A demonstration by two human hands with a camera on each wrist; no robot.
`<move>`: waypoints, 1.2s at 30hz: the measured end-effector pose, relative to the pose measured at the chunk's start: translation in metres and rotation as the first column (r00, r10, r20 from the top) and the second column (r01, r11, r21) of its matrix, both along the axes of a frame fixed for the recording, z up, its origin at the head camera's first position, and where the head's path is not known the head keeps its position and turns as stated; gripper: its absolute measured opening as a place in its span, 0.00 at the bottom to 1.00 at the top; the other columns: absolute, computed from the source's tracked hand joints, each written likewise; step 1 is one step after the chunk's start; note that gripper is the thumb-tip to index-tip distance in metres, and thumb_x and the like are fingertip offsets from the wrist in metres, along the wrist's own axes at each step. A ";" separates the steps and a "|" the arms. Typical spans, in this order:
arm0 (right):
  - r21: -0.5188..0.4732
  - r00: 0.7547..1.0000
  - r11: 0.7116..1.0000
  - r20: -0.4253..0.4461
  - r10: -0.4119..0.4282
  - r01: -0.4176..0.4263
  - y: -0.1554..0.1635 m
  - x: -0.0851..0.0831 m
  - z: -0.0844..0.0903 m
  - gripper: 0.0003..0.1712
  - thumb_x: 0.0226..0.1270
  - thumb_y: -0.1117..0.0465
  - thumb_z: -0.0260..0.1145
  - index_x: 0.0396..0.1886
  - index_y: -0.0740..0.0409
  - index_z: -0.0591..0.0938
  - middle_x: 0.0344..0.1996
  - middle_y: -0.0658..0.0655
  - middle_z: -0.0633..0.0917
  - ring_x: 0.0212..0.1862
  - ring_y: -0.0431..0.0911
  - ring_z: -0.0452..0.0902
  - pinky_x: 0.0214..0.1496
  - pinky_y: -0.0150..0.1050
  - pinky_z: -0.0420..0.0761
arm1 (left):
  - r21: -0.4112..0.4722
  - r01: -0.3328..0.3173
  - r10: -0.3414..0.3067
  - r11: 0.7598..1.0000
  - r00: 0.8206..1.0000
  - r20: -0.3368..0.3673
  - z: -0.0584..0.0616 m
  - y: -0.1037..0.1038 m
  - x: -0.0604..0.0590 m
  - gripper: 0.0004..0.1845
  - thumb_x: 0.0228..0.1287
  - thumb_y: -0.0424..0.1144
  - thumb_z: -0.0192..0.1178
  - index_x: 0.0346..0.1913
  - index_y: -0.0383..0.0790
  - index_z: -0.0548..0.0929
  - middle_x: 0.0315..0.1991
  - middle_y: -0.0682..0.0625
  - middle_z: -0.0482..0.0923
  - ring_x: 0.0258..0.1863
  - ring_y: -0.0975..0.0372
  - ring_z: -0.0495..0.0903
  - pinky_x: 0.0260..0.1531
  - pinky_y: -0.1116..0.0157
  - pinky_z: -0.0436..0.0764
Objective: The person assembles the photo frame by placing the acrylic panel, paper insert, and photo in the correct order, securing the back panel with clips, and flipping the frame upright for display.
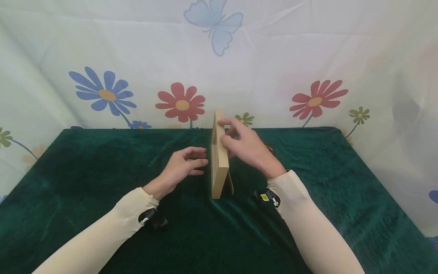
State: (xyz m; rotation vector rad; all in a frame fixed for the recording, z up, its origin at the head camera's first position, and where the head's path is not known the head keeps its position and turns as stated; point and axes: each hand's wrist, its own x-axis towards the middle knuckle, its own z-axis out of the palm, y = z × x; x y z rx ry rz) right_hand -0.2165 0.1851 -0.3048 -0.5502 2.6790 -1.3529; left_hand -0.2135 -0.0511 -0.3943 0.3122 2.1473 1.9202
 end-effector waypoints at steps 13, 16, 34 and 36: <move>0.119 0.991 0.984 -0.032 -0.130 0.133 0.002 0.003 0.010 0.32 0.78 0.46 0.65 0.74 0.55 0.72 0.57 0.65 0.80 0.49 0.57 0.85 0.45 0.47 0.87 | -0.001 0.031 -0.031 1.000 0.998 0.059 -0.006 0.003 0.001 0.28 0.72 0.34 0.69 0.72 0.36 0.76 0.61 0.39 0.79 0.54 0.51 0.87 0.51 0.57 0.88; 0.120 0.987 0.980 -0.049 -0.156 0.161 0.002 0.004 0.010 0.31 0.78 0.50 0.64 0.73 0.57 0.72 0.56 0.66 0.82 0.46 0.56 0.85 0.43 0.43 0.86 | 0.000 0.030 -0.030 1.000 0.998 0.063 -0.006 0.004 0.001 0.28 0.73 0.33 0.69 0.72 0.36 0.76 0.61 0.39 0.79 0.54 0.51 0.87 0.51 0.57 0.88; -0.070 0.956 0.954 0.011 -0.292 0.292 0.006 -0.004 -0.002 0.27 0.76 0.53 0.60 0.69 0.60 0.75 0.54 0.66 0.82 0.46 0.57 0.84 0.39 0.36 0.85 | 0.081 -0.006 -0.005 0.997 0.990 0.141 -0.007 0.003 -0.002 0.36 0.74 0.37 0.69 0.79 0.42 0.64 0.59 0.39 0.81 0.52 0.50 0.88 0.51 0.53 0.88; -0.091 0.955 0.951 0.032 -0.294 0.296 0.007 -0.005 -0.002 0.26 0.77 0.53 0.60 0.69 0.60 0.75 0.55 0.66 0.81 0.46 0.57 0.84 0.40 0.36 0.85 | 0.106 -0.010 -0.008 0.994 0.986 0.166 -0.006 0.003 -0.002 0.37 0.74 0.37 0.69 0.79 0.43 0.63 0.60 0.39 0.81 0.53 0.50 0.87 0.51 0.52 0.88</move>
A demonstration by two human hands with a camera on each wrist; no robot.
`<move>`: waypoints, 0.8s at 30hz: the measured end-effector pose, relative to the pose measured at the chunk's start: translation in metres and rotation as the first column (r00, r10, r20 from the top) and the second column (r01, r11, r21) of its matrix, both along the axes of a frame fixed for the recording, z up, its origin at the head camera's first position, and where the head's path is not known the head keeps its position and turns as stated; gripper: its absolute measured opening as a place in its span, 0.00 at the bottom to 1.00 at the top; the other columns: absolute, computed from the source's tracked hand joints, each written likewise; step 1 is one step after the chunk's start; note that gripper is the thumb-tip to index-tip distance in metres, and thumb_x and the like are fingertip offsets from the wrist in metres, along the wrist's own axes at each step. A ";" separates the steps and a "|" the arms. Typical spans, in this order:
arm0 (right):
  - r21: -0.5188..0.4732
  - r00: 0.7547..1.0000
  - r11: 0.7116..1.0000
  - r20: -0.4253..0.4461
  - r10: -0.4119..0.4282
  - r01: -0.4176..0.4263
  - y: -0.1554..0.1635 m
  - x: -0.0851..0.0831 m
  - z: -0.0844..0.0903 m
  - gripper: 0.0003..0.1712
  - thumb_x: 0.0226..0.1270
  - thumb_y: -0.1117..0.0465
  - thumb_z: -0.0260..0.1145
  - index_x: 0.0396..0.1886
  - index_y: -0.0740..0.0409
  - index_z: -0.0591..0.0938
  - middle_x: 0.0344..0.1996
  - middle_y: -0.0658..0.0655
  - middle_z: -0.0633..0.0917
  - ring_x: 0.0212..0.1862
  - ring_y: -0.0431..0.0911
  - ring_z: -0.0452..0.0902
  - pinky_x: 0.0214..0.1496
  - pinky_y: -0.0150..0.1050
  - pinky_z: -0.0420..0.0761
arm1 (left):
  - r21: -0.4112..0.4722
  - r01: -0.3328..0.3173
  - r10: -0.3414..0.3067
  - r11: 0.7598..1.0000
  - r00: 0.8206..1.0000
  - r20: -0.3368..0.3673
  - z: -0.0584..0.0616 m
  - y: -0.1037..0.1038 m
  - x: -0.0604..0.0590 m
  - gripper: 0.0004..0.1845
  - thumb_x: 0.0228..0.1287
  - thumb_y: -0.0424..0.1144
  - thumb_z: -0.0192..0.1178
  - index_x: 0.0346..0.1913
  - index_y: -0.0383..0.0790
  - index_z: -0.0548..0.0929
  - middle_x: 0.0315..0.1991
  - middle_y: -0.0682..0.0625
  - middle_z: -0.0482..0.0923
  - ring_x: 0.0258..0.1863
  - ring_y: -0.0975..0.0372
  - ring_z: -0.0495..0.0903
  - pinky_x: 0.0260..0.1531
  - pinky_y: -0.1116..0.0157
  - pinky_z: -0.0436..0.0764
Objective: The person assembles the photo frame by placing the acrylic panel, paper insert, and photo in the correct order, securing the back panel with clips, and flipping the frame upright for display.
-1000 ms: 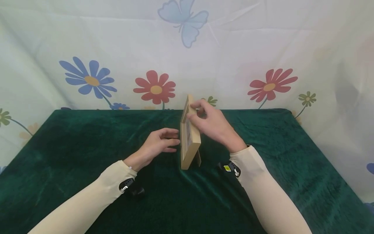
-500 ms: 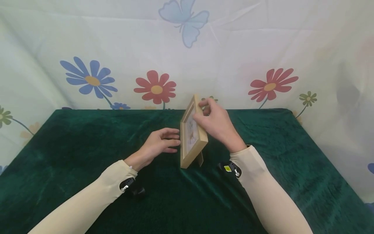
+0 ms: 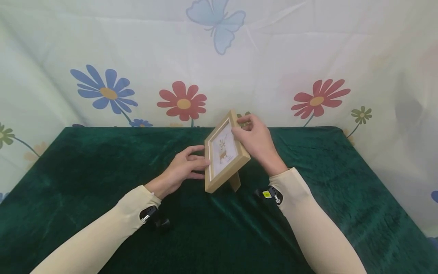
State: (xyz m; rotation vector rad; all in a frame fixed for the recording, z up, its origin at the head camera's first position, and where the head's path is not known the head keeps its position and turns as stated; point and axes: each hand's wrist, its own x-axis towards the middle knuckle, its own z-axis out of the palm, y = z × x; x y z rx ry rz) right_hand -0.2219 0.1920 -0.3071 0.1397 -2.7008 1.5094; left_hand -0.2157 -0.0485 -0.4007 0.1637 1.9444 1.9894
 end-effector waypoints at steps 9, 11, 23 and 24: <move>-0.086 0.998 0.996 0.056 -0.006 0.011 0.010 -0.007 -0.005 0.30 0.78 0.49 0.57 0.72 0.61 0.72 0.60 0.67 0.79 0.50 0.58 0.82 0.44 0.33 0.84 | 0.111 -0.071 0.065 0.991 0.996 0.064 0.000 0.002 -0.002 0.38 0.72 0.36 0.70 0.79 0.46 0.63 0.64 0.38 0.77 0.54 0.49 0.85 0.57 0.52 0.85; -0.088 0.998 0.996 0.065 -0.010 0.016 0.013 -0.010 -0.007 0.31 0.78 0.49 0.56 0.72 0.61 0.72 0.61 0.67 0.79 0.51 0.58 0.82 0.45 0.35 0.84 | 0.133 -0.093 0.083 0.987 0.993 0.079 0.000 0.002 -0.003 0.38 0.72 0.36 0.70 0.79 0.47 0.64 0.64 0.38 0.77 0.54 0.49 0.85 0.58 0.52 0.84; -0.097 0.998 0.995 0.067 -0.016 0.023 0.023 -0.021 -0.017 0.30 0.79 0.49 0.55 0.73 0.61 0.73 0.69 0.68 0.75 0.60 0.60 0.77 0.61 0.49 0.76 | 0.221 -0.150 0.128 0.964 0.986 0.108 0.005 -0.002 -0.007 0.38 0.73 0.37 0.70 0.80 0.45 0.65 0.67 0.41 0.77 0.60 0.50 0.83 0.63 0.54 0.81; -0.096 0.998 0.995 0.068 -0.014 0.021 0.023 -0.022 -0.017 0.30 0.79 0.49 0.55 0.73 0.61 0.73 0.69 0.67 0.75 0.60 0.61 0.77 0.63 0.50 0.75 | 0.217 -0.151 0.131 0.964 0.986 0.104 0.006 -0.002 -0.007 0.38 0.73 0.37 0.71 0.80 0.45 0.66 0.66 0.41 0.77 0.60 0.50 0.83 0.62 0.54 0.81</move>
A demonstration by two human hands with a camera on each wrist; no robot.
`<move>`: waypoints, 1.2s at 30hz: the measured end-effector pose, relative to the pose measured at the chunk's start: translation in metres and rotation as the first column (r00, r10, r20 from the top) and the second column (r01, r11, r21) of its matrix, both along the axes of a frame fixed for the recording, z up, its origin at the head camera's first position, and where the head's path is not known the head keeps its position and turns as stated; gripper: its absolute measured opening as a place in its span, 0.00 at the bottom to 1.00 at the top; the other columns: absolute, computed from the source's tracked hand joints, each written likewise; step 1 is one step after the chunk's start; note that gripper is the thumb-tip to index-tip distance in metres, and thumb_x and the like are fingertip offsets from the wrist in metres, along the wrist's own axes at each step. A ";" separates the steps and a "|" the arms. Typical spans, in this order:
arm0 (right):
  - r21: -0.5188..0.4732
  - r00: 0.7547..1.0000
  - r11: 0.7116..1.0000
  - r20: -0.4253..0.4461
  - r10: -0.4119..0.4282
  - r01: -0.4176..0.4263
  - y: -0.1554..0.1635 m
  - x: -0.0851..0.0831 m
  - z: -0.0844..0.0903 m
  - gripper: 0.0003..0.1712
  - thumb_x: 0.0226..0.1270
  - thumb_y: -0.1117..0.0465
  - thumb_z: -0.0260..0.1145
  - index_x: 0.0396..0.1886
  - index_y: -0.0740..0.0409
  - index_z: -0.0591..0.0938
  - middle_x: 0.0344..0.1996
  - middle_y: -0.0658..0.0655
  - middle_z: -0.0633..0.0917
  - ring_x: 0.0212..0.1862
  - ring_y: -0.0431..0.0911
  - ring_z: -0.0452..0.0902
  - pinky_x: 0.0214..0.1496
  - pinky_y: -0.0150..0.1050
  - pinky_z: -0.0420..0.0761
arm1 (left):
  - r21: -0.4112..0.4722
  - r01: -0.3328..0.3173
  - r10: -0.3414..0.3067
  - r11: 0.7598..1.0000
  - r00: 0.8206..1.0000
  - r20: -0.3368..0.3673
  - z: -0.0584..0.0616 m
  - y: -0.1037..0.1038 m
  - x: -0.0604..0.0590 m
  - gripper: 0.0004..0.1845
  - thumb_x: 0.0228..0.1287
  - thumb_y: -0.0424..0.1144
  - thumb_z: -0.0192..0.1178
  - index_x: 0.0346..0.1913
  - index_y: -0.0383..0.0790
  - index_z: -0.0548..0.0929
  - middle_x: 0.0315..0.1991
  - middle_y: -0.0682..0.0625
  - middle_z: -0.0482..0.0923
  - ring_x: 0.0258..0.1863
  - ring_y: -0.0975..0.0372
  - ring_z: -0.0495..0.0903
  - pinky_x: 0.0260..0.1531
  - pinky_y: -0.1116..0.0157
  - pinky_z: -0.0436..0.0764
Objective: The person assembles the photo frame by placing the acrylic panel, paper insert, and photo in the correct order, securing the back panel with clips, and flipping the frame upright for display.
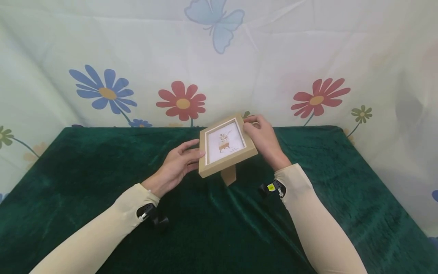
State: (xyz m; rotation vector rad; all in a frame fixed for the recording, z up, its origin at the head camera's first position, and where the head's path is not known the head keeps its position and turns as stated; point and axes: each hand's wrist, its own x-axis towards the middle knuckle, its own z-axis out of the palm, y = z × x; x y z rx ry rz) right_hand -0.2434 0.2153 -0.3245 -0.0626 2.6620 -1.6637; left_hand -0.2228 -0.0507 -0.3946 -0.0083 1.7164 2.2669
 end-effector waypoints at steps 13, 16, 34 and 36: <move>0.090 0.997 0.994 0.043 0.066 -0.069 0.004 -0.010 -0.010 0.29 0.80 0.53 0.55 0.75 0.58 0.72 0.71 0.68 0.74 0.64 0.62 0.75 0.68 0.59 0.76 | -0.081 -0.057 0.052 0.995 0.996 -0.068 0.010 -0.010 -0.005 0.36 0.71 0.37 0.71 0.78 0.47 0.69 0.65 0.41 0.76 0.58 0.50 0.84 0.58 0.56 0.84; 0.096 0.992 0.989 0.070 0.108 -0.114 0.005 -0.011 -0.012 0.29 0.80 0.54 0.57 0.76 0.57 0.71 0.67 0.68 0.77 0.60 0.62 0.78 0.57 0.54 0.84 | -0.119 -0.066 0.054 0.991 0.994 -0.100 0.009 -0.014 -0.008 0.36 0.71 0.37 0.72 0.78 0.47 0.69 0.64 0.41 0.76 0.58 0.50 0.84 0.58 0.55 0.84; 0.040 0.960 0.965 0.122 0.252 -0.258 0.006 -0.014 -0.023 0.39 0.78 0.60 0.64 0.82 0.56 0.61 0.59 0.70 0.81 0.54 0.62 0.83 0.48 0.51 0.90 | -0.268 -0.076 0.030 0.960 0.985 -0.170 0.002 -0.032 -0.019 0.33 0.73 0.37 0.70 0.77 0.50 0.73 0.67 0.42 0.76 0.59 0.49 0.82 0.59 0.51 0.84; 0.032 0.957 0.963 0.122 0.262 -0.268 0.006 -0.015 -0.025 0.40 0.77 0.61 0.65 0.83 0.54 0.60 0.59 0.70 0.81 0.54 0.63 0.84 0.47 0.52 0.90 | -0.277 -0.076 0.028 0.958 0.985 -0.172 0.002 -0.033 -0.020 0.32 0.73 0.37 0.70 0.77 0.50 0.74 0.67 0.42 0.75 0.59 0.49 0.81 0.59 0.51 0.83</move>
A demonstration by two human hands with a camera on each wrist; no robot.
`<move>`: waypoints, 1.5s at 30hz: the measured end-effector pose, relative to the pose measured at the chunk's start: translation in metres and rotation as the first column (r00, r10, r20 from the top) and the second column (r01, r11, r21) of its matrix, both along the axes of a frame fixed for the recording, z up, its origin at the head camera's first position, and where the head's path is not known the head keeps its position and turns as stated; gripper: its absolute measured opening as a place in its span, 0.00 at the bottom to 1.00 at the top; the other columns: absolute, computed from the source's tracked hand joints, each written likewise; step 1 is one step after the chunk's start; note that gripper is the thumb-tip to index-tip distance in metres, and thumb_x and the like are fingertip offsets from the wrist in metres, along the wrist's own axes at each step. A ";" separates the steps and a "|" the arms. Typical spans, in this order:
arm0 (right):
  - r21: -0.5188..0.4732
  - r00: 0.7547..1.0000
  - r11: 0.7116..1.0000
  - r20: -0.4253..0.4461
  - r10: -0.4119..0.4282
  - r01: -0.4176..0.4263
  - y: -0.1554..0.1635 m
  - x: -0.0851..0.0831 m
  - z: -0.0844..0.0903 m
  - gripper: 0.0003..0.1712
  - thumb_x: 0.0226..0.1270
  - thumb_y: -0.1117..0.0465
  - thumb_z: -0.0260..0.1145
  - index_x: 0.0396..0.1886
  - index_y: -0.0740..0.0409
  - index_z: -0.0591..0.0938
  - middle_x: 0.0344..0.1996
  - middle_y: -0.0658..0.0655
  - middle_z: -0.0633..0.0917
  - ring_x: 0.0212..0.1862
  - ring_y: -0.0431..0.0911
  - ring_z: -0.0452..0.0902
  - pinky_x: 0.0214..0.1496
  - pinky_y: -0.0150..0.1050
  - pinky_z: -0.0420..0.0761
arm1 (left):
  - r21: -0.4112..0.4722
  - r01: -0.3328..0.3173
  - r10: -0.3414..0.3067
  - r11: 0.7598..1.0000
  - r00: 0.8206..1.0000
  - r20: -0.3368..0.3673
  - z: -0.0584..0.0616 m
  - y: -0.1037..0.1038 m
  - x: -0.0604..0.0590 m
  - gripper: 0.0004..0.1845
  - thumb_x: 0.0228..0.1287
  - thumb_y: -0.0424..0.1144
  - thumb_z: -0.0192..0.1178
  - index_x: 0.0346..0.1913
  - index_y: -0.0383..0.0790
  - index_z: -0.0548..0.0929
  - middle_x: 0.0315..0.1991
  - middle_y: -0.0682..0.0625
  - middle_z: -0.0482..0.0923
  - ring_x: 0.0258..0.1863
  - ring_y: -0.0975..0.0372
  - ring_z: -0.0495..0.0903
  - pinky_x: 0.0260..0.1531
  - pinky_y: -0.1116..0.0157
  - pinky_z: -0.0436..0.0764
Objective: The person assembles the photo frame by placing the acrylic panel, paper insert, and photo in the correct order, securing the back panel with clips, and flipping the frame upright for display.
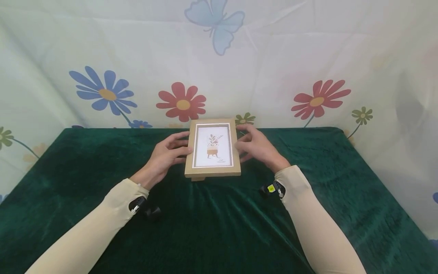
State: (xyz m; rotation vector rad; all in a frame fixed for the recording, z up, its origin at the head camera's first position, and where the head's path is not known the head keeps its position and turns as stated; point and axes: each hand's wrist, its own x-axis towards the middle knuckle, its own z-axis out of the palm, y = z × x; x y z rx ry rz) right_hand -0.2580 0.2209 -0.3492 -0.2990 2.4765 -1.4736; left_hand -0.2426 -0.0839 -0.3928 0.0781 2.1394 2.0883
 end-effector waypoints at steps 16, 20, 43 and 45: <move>-0.041 0.998 0.998 0.042 0.043 -0.041 -0.005 -0.002 -0.017 0.40 0.75 0.64 0.67 0.82 0.53 0.63 0.59 0.70 0.77 0.53 0.63 0.84 0.49 0.54 0.89 | -0.104 0.012 -0.013 0.995 1.000 -0.007 -0.005 -0.007 -0.002 0.28 0.74 0.38 0.69 0.74 0.48 0.77 0.67 0.43 0.74 0.58 0.50 0.81 0.56 0.54 0.85; -0.041 0.997 0.998 0.056 0.047 -0.044 -0.007 -0.002 -0.019 0.40 0.76 0.64 0.67 0.83 0.54 0.62 0.60 0.71 0.76 0.53 0.63 0.84 0.50 0.54 0.89 | -0.115 0.009 -0.010 0.993 1.000 -0.007 -0.007 -0.007 -0.003 0.28 0.74 0.37 0.68 0.74 0.48 0.77 0.67 0.43 0.75 0.58 0.49 0.82 0.55 0.54 0.86; 0.000 0.999 1.000 0.043 0.014 -0.014 -0.012 -0.005 -0.026 0.39 0.76 0.64 0.66 0.82 0.55 0.64 0.61 0.70 0.75 0.53 0.62 0.83 0.48 0.51 0.90 | -0.172 0.016 -0.020 0.985 1.000 -0.024 -0.008 -0.007 -0.003 0.29 0.74 0.37 0.69 0.74 0.46 0.76 0.65 0.41 0.75 0.56 0.49 0.82 0.54 0.55 0.86; 0.004 0.999 1.000 0.041 0.009 -0.010 -0.013 -0.005 -0.026 0.38 0.76 0.64 0.65 0.82 0.55 0.64 0.62 0.70 0.75 0.53 0.61 0.83 0.48 0.51 0.90 | -0.178 0.018 -0.023 0.984 0.999 -0.028 -0.008 -0.007 -0.004 0.29 0.74 0.36 0.69 0.74 0.46 0.76 0.66 0.41 0.75 0.56 0.49 0.83 0.54 0.55 0.86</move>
